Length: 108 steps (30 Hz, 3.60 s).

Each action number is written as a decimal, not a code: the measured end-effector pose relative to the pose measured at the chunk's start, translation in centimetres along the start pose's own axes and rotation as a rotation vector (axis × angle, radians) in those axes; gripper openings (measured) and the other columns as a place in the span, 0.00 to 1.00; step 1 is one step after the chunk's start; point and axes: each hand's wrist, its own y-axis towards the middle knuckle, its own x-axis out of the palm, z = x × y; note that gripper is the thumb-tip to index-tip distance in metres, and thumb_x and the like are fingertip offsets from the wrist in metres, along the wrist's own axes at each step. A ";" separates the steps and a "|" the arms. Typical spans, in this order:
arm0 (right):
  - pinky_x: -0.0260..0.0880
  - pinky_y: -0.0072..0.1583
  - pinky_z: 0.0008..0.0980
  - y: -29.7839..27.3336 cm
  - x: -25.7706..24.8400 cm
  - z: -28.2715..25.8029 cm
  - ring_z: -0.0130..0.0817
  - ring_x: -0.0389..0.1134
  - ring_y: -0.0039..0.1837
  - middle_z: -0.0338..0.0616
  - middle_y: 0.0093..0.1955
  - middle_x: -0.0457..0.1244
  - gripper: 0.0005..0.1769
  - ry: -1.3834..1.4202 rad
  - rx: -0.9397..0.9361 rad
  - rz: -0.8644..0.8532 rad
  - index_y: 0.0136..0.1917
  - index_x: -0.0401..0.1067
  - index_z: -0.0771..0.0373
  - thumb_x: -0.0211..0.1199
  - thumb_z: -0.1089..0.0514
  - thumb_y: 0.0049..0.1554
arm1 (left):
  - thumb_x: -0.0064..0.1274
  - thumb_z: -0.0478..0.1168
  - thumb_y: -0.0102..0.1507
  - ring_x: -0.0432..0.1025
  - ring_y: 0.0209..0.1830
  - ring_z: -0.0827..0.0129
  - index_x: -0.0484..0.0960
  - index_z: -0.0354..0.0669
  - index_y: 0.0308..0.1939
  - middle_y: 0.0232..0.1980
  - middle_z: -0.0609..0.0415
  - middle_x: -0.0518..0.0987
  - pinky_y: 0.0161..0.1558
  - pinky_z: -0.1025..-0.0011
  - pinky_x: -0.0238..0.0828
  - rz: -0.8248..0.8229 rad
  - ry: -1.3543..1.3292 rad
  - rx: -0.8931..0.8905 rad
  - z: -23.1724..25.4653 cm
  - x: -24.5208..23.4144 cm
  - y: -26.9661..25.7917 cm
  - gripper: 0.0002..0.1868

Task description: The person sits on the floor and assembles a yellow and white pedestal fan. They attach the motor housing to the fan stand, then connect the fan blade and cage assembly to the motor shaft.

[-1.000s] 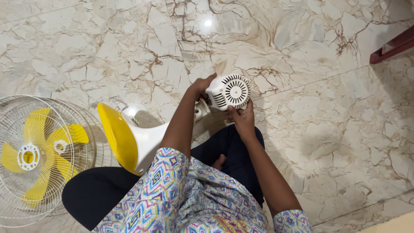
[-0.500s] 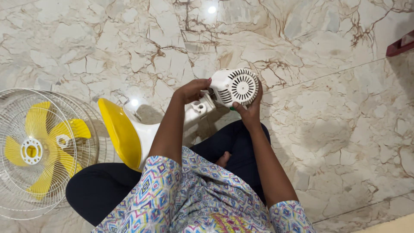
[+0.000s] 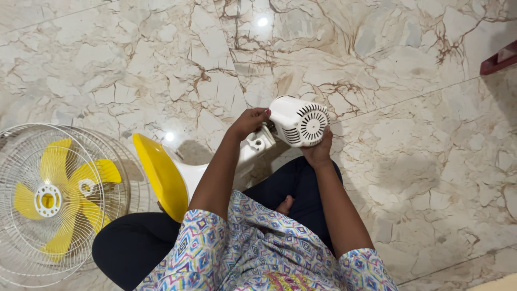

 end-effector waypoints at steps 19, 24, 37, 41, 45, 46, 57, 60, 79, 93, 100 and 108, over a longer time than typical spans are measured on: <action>0.56 0.80 0.56 -4.4 13.4 -2.9 0.47 0.54 0.82 0.42 0.83 0.51 0.55 0.256 -0.444 -0.162 0.83 0.49 0.52 0.54 0.19 0.56 | 0.58 0.34 0.67 0.75 0.52 0.79 0.72 0.34 0.71 0.57 0.54 0.82 0.56 0.75 0.74 0.060 -0.124 0.599 16.0 2.3 -13.1 0.28; 0.57 0.79 0.55 -3.9 18.3 -5.6 0.47 0.55 0.81 0.43 0.82 0.52 0.53 0.036 -0.399 -0.442 0.83 0.49 0.53 0.55 0.22 0.57 | 0.59 0.28 0.66 0.74 0.59 0.76 0.70 0.30 0.71 0.64 0.52 0.80 0.64 0.74 0.72 0.069 -0.151 0.808 18.8 1.4 -16.5 0.29; 0.61 0.76 0.54 -6.2 22.2 -4.9 0.47 0.58 0.78 0.48 0.79 0.54 0.49 -0.072 -0.462 -0.441 0.83 0.50 0.55 0.58 0.30 0.60 | 0.59 0.22 0.62 0.77 0.56 0.72 0.77 0.28 0.64 0.61 0.47 0.82 0.58 0.71 0.77 0.171 -0.152 0.875 14.8 -1.7 -22.2 0.25; 0.62 0.75 0.53 -6.5 22.4 -4.3 0.48 0.59 0.77 0.49 0.78 0.55 0.48 -0.142 -0.441 -0.486 0.83 0.50 0.56 0.59 0.32 0.60 | 0.60 0.20 0.60 0.78 0.52 0.72 0.82 0.27 0.59 0.54 0.47 0.85 0.55 0.72 0.77 0.285 -0.153 0.873 12.1 -2.3 -22.8 0.22; 0.63 0.74 0.53 -6.5 22.6 -4.1 0.48 0.60 0.76 0.50 0.77 0.56 0.47 -0.229 -0.403 -0.534 0.83 0.50 0.57 0.59 0.34 0.61 | 0.60 0.20 0.59 0.78 0.49 0.73 0.83 0.28 0.56 0.52 0.48 0.86 0.53 0.73 0.78 0.287 -0.182 0.862 10.4 -3.0 -23.5 0.20; 0.63 0.74 0.53 -6.7 22.3 -4.1 0.48 0.60 0.76 0.50 0.77 0.56 0.46 -0.256 -0.388 -0.543 0.83 0.50 0.57 0.60 0.35 0.62 | 0.61 0.20 0.60 0.78 0.49 0.73 0.84 0.28 0.55 0.51 0.47 0.86 0.53 0.72 0.77 0.267 -0.168 0.880 10.1 -3.2 -23.7 0.19; 0.66 0.71 0.51 -9.2 15.0 -3.5 0.48 0.62 0.73 0.54 0.74 0.58 0.43 -0.447 -0.201 -0.519 0.83 0.50 0.60 0.62 0.41 0.64 | 0.63 0.25 0.59 0.80 0.61 0.62 0.79 0.38 0.64 0.61 0.46 0.83 0.60 0.68 0.79 0.481 0.345 0.927 9.3 -2.2 -29.6 0.28; 0.67 0.70 0.51 -10.7 13.5 -3.1 0.48 0.63 0.72 0.55 0.74 0.58 0.42 -0.374 -0.263 -0.385 0.83 0.50 0.60 0.63 0.43 0.65 | 0.64 0.27 0.59 0.80 0.62 0.61 0.79 0.40 0.65 0.63 0.48 0.82 0.61 0.68 0.79 0.507 0.378 0.948 10.1 -1.4 -30.4 0.29; 0.61 0.77 0.44 -16.0 22.9 -2.4 0.40 0.53 0.78 0.52 0.80 0.46 0.72 -0.928 -0.760 -0.298 0.83 0.31 0.53 0.82 0.52 0.44 | 0.76 0.40 0.50 0.80 0.57 0.64 0.78 0.41 0.64 0.59 0.49 0.83 0.59 0.68 0.77 0.735 0.406 0.972 14.4 3.1 -33.8 0.39; 0.63 0.74 0.40 -14.2 23.7 -4.4 0.39 0.57 0.76 0.48 0.75 0.49 0.68 -0.927 -0.741 -0.393 0.83 0.36 0.55 0.80 0.55 0.44 | 0.72 0.41 0.57 0.81 0.48 0.61 0.75 0.34 0.66 0.57 0.46 0.83 0.50 0.67 0.77 0.866 0.663 1.047 13.9 3.9 -33.6 0.36; 0.63 0.75 0.42 -14.4 24.4 -4.8 0.42 0.56 0.77 0.51 0.77 0.49 0.68 -0.848 -0.687 -0.386 0.83 0.37 0.56 0.80 0.55 0.43 | 0.71 0.39 0.58 0.75 0.66 0.52 0.66 0.35 0.73 0.70 0.43 0.75 0.65 0.61 0.74 0.806 0.562 1.065 11.7 4.0 -32.3 0.43; 0.64 0.75 0.40 -14.7 24.8 -4.5 0.42 0.59 0.76 0.52 0.76 0.53 0.68 -0.817 -0.714 -0.324 0.83 0.40 0.58 0.81 0.53 0.42 | 0.75 0.37 0.54 0.70 0.74 0.52 0.67 0.42 0.74 0.73 0.44 0.72 0.71 0.60 0.70 0.628 0.509 1.069 11.2 1.4 -31.3 0.46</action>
